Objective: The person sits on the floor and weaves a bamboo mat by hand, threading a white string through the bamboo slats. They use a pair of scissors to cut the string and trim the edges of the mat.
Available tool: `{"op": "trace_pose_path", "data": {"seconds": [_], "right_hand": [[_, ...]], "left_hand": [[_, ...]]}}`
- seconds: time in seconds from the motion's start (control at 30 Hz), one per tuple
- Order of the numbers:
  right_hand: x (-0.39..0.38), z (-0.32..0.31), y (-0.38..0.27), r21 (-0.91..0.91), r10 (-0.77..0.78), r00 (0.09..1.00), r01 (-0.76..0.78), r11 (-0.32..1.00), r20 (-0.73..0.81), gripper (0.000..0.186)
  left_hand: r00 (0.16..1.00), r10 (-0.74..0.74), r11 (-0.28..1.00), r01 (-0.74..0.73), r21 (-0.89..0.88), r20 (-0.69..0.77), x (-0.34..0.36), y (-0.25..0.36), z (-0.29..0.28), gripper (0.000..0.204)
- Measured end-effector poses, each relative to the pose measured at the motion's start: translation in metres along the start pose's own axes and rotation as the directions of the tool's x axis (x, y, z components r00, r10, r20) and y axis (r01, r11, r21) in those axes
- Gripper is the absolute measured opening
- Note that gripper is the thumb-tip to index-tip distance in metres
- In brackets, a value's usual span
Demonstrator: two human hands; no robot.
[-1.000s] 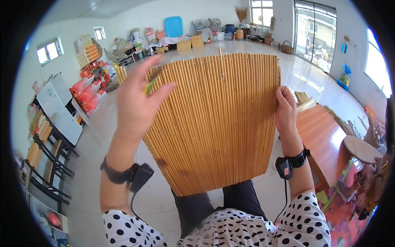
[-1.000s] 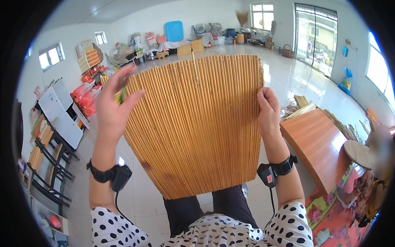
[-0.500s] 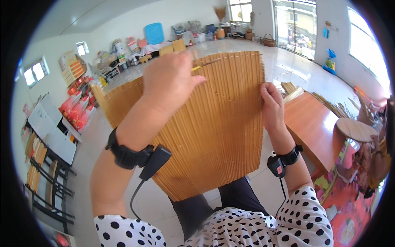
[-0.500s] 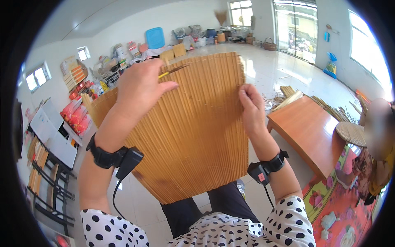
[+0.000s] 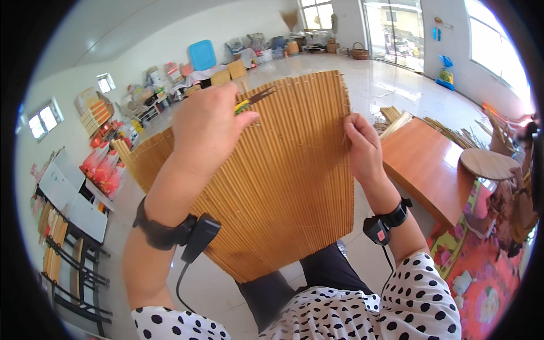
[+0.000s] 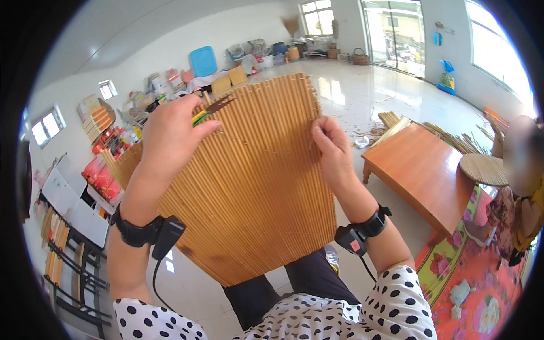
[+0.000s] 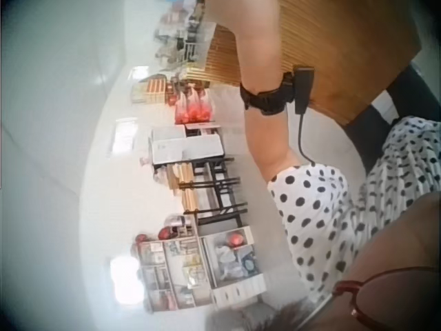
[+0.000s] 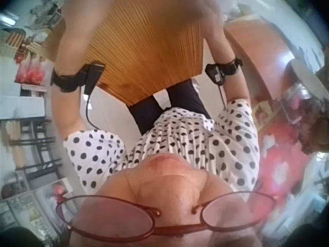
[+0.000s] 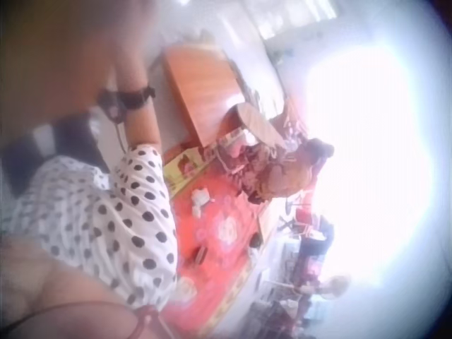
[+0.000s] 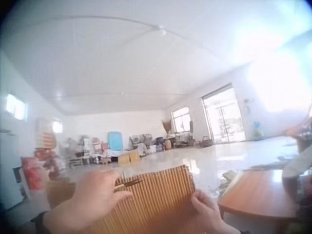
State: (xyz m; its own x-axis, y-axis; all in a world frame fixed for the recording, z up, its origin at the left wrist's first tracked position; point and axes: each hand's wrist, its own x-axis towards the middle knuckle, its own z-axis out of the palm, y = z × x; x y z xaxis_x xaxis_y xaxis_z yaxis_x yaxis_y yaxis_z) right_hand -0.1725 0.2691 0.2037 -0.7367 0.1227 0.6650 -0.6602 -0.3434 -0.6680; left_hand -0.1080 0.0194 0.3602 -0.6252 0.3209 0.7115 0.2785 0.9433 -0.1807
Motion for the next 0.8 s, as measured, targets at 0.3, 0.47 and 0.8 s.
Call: {"op": "trace_pose_path", "data": {"seconds": [0.3, 0.47, 0.8], "right_hand": [[-0.001, -0.004, -0.005, 0.108, 0.026, 1.000, -0.027, 0.994, 0.018, 0.008], [0.000, 0.000, -0.006, 0.112, 0.024, 0.999, -0.028, 0.993, 0.029, 0.008], [-0.002, -0.004, -0.008, 0.093, 0.007, 1.000, -0.008, 0.996, 0.016, 0.008]], "left_hand": [[1.000, -0.003, 0.996, 0.005, -0.086, 0.014, -0.002, 0.010, -0.011, 0.041], [0.985, 0.069, 0.938, -0.119, -0.326, -0.160, -0.003, -0.010, -0.004, 0.038], [0.987, 0.057, 0.915, -0.111, -0.388, -0.148, -0.001, -0.011, 0.000, 0.033]]}}
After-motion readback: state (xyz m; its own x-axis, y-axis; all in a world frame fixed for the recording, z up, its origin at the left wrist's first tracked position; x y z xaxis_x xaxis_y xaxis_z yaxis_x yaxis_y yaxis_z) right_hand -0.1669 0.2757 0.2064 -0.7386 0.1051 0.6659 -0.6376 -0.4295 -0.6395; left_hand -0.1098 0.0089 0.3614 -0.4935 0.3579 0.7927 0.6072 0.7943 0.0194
